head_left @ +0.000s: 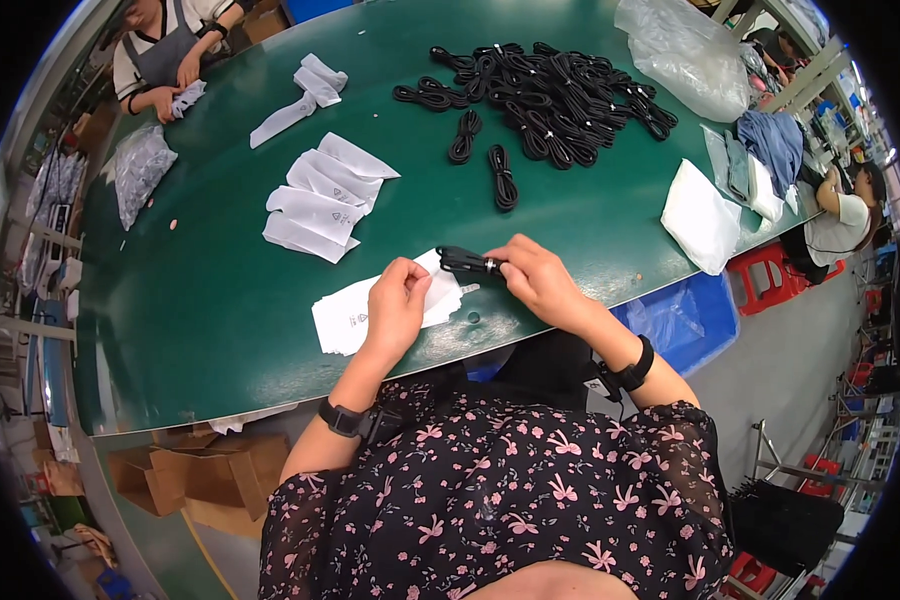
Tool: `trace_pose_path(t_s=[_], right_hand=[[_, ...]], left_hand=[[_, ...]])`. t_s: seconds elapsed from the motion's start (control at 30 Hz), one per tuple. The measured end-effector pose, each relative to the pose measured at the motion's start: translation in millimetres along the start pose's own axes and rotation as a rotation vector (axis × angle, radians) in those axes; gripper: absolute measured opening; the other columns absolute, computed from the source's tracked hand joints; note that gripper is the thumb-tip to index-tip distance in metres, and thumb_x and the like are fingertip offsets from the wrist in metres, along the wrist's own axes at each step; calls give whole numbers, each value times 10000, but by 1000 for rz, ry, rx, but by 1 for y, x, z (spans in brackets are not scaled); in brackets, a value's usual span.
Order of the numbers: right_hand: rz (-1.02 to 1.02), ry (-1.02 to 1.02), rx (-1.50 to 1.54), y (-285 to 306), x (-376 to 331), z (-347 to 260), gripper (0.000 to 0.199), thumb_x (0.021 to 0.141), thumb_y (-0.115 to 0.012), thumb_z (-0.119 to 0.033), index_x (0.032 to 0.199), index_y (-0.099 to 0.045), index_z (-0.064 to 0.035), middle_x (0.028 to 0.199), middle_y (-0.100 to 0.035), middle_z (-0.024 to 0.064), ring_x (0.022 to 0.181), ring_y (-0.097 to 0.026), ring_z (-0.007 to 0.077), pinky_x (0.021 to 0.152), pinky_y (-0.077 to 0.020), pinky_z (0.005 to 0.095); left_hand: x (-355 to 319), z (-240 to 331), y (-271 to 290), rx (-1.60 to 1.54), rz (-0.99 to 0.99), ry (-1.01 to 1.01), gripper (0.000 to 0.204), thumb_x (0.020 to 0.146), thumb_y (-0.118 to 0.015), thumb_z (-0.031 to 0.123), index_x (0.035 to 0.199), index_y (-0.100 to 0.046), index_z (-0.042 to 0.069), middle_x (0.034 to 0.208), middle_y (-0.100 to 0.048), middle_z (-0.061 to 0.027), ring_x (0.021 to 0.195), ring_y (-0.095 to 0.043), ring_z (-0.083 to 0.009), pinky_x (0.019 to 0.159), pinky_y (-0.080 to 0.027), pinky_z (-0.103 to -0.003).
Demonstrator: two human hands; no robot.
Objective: The person picks up a black cable, slides it into a white foam sleeve, and places the sleeved cable onto a stack, repeating the process for several items.
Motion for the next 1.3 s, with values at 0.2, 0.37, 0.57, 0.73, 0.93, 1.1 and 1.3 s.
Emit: trace_pose_path(t_s=[0.2,0.37,0.57,0.73,0.93,1.1,1.3], right_hand=[[-134,138,-125,-11,-3,-10,259,908,-485,-70,1111,-630,1,873,-551,122,673,-582,247,647,-477,343],[-343,-659,395,-20,-16,36,232,918,-521,-143,1047,-663,-14,917,-619,125,856,-631,233,655,-535,370],[28,136,289,-52,4,5,161,890,-632,-217,936,-636,-63,864,-595,119,867,-578,261,745,-492,366],[58,7,576,-28,14,-21,296,824,-702,-165,1055,-563,-44,1072,-479,138,884,-548,281,780,-479,363],[223,356,195,-1,43,-38,403,797,-724,-157,1131,-519,-60,1124,-443,143,924,-535,281,777,-479,371],[342,-66,-582,19,81,16,375,815,-707,-232,1122,-562,-72,1081,-489,175,966,-552,318,753,-501,421],[259,-201,-661,-5,94,98,303,808,-660,-215,1050,-580,-51,935,-551,211,847,-586,381,736,-505,493]], left_hand=[[3,-3,7,-65,42,-37,71,862,-629,20,884,-568,-10,817,-605,-91,710,-549,-156,668,-463,-276],[-3,42,-14,69,-112,-474,66,830,-613,15,866,-559,1,842,-579,-128,806,-559,-289,817,-466,-377],[-2,45,1,116,-56,-505,67,790,-585,1,832,-533,9,860,-547,-156,844,-512,-351,790,-425,-419],[20,29,7,-301,-114,-290,50,904,-565,58,902,-538,16,990,-575,-108,882,-550,-199,795,-468,-325],[79,1,38,-839,-154,2,170,972,-550,166,1055,-540,18,1055,-580,-66,964,-553,-187,839,-476,-367],[113,-19,119,-541,274,25,242,963,-565,170,1117,-531,-14,1102,-580,-99,1020,-560,-218,862,-480,-386],[30,7,53,229,74,-340,265,824,-637,83,1062,-572,-13,1063,-576,-156,1002,-545,-305,856,-447,-386]])
Point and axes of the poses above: each hand's wrist, its own x-axis towards the middle knuckle, its own y-axis out of the back of the hand, z = x × y, the point moved 8 cm from there along x, towards the middle knuckle
